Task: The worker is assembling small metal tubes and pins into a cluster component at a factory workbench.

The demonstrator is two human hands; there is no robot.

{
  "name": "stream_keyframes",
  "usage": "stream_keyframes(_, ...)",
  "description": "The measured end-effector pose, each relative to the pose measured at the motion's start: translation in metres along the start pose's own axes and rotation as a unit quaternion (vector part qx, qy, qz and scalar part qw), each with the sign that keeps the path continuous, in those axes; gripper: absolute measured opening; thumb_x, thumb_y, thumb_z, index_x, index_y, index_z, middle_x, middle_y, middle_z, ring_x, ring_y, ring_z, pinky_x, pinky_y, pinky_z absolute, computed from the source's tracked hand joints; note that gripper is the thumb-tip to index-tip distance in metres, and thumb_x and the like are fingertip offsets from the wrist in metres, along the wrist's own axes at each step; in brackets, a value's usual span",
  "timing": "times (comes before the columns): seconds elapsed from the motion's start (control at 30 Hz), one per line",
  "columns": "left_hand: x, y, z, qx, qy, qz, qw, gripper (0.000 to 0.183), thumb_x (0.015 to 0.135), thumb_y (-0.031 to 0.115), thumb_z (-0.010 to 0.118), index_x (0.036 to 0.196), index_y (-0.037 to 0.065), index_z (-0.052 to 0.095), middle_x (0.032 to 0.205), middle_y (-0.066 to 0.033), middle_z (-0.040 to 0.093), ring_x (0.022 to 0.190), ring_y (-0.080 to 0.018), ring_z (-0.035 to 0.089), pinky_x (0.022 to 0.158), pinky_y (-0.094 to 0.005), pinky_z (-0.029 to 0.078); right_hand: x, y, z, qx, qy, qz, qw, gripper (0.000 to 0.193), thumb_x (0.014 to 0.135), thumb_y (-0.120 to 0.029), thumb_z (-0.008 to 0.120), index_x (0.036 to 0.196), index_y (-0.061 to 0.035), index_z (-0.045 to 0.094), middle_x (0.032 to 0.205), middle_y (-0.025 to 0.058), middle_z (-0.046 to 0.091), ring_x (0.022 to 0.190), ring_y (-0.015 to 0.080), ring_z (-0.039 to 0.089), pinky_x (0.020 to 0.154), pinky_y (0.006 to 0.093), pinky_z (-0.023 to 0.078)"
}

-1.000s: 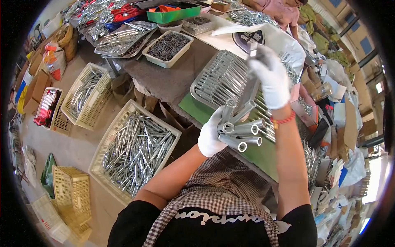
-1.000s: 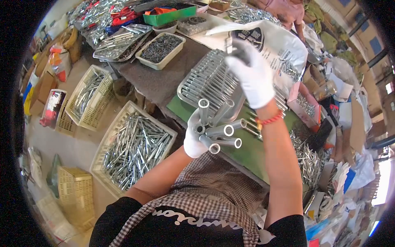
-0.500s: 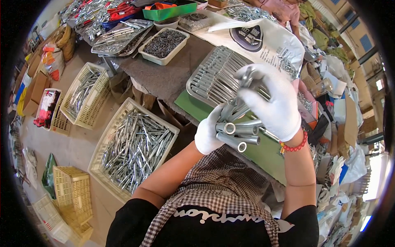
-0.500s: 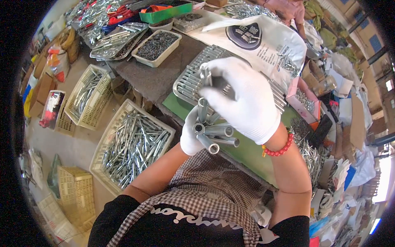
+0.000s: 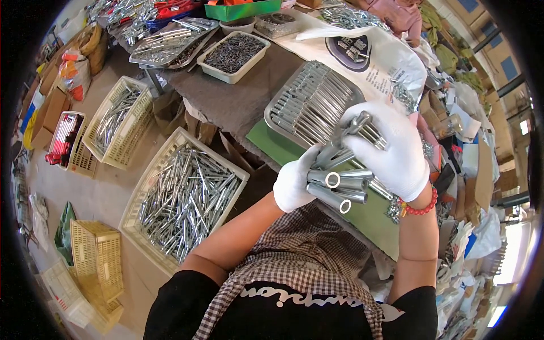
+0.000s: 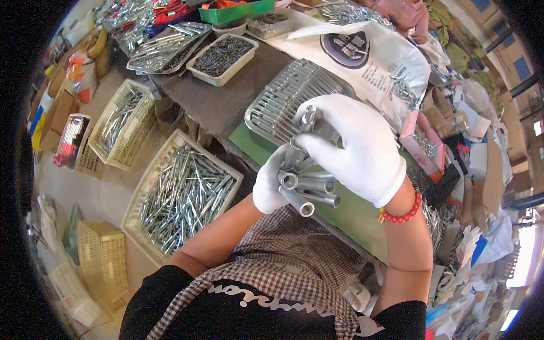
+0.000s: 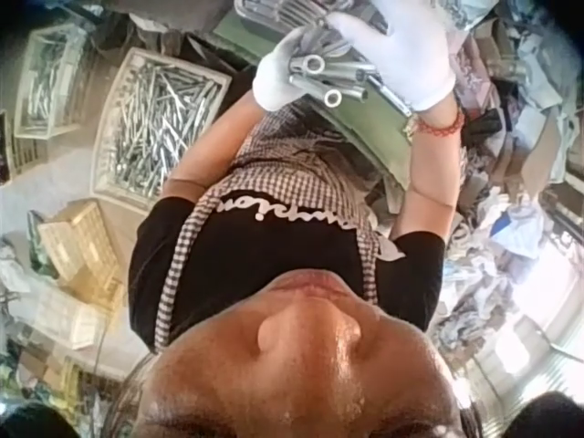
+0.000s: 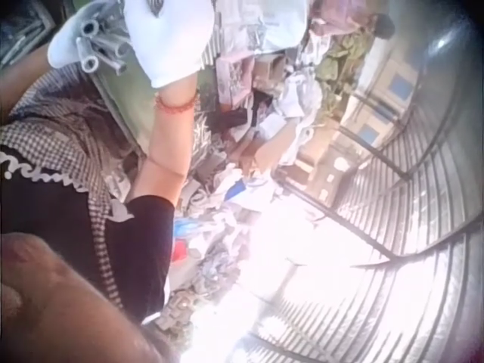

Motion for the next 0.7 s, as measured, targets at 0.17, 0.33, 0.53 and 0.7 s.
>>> stream_keyframes(0.17,-0.002,-0.009,0.001,-0.002,0.003,0.024,1.000,0.074,0.069,0.018,0.076,0.132,0.001,0.042,0.090,-0.0178,0.067,0.081,-0.0352,0.066,0.069,-0.0383,0.053,-0.001,0.000,0.009,0.009,-0.043,-0.029,0.999,0.024,0.074,-0.013,0.071,0.096,-0.0057,0.063,0.090,0.0111,0.063,0.082,0.0286,0.062,0.073,0.0366,0.049)
stream_keyframes(0.33,-0.002,0.007,0.000,-0.013,-0.002,0.042,0.999,0.075,0.069,0.019,0.076,0.133,0.001,0.041,0.092,-0.0189,0.066,0.084,-0.0361,0.066,0.071,-0.0382,0.052,0.006,0.021,0.021,0.154,-0.106,-0.017,0.982,0.028,0.077,-0.019,0.070,0.100,-0.0040,0.064,0.094,0.0095,0.062,0.084,0.0215,0.062,0.075,0.0329,0.049)
stream_keyframes(0.53,-0.007,0.006,-0.005,-0.040,0.002,0.031,0.999,0.075,0.069,0.018,0.077,0.132,0.000,0.040,0.098,-0.0203,0.065,0.087,-0.0359,0.066,0.074,-0.0374,0.052,0.038,0.076,0.054,0.109,-0.038,0.095,0.989,0.024,0.086,-0.022,0.059,0.099,-0.0040,0.067,0.096,0.0116,0.063,0.093,0.0257,0.061,0.085,0.0348,0.047)
stream_keyframes(0.7,-0.006,0.024,-0.010,-0.223,0.040,-0.049,0.973,0.068,0.072,0.010,0.076,0.129,-0.002,0.041,0.111,-0.0129,0.062,0.097,-0.0226,0.063,0.084,-0.0321,0.050,0.053,0.100,0.108,-0.142,-0.019,0.082,0.986,0.019,0.082,-0.023,0.063,0.093,-0.0081,0.069,0.092,0.0132,0.063,0.090,0.0322,0.060,0.082,0.0402,0.047)
Point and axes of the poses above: each hand's wrist, its own x-axis towards the middle knuckle, its own z-axis out of the palm, y = z × x, the point moved 6 cm from there along x, towards the middle knuckle
